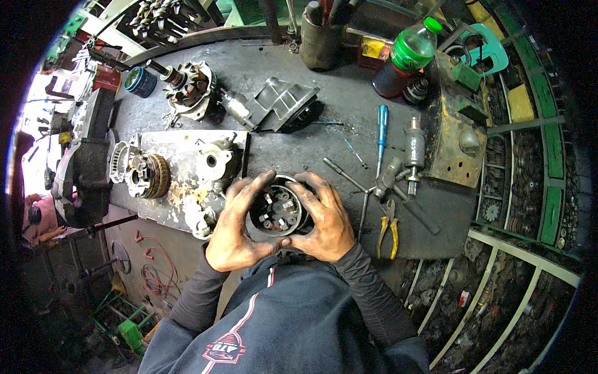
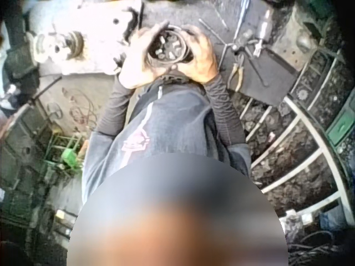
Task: The person disassembles and reassembles a cylindrical mechanical component using pliers, a hammer, and a screwdriver. They remove small internal pieces, tap them into place, and repeatedly adjust the assembly on a cluttered workbench.
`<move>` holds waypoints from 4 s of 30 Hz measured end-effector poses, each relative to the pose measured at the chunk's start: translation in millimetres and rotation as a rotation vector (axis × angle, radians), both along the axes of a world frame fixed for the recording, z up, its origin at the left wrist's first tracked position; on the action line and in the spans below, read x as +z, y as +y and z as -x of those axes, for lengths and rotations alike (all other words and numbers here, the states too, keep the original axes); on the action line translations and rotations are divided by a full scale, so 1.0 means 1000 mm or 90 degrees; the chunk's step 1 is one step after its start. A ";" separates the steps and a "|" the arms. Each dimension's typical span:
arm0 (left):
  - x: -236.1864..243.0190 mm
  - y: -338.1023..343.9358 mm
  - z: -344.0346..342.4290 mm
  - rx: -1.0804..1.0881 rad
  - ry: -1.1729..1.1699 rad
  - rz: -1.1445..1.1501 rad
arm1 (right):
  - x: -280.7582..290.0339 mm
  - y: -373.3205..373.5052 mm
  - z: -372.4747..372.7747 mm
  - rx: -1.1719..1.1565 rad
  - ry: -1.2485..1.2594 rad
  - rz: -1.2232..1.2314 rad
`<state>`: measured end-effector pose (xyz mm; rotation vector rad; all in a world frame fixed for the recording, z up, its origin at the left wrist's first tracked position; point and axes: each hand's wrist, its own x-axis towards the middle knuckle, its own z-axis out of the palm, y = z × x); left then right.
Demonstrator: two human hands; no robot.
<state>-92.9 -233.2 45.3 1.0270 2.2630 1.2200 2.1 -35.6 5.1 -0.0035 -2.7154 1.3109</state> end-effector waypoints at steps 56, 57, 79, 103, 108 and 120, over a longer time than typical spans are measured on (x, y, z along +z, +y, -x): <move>0.003 0.013 0.002 0.051 -0.017 -0.025 | 0.012 0.015 -0.005 0.008 -0.063 0.113; 0.003 0.012 0.001 0.054 -0.013 -0.024 | 0.013 0.017 -0.008 0.007 -0.071 0.104; 0.042 0.029 -0.012 -0.003 0.067 -0.095 | -0.001 0.020 -0.047 -0.135 -0.184 1.180; 0.059 0.032 -0.016 0.027 0.101 -0.086 | 0.002 0.019 -0.036 -0.065 -0.134 1.186; 0.062 0.030 -0.017 0.024 0.104 -0.086 | -0.005 0.019 -0.041 -0.072 -0.139 1.161; 0.064 0.032 -0.017 0.006 0.081 -0.099 | -0.004 0.017 -0.033 0.001 -0.107 1.199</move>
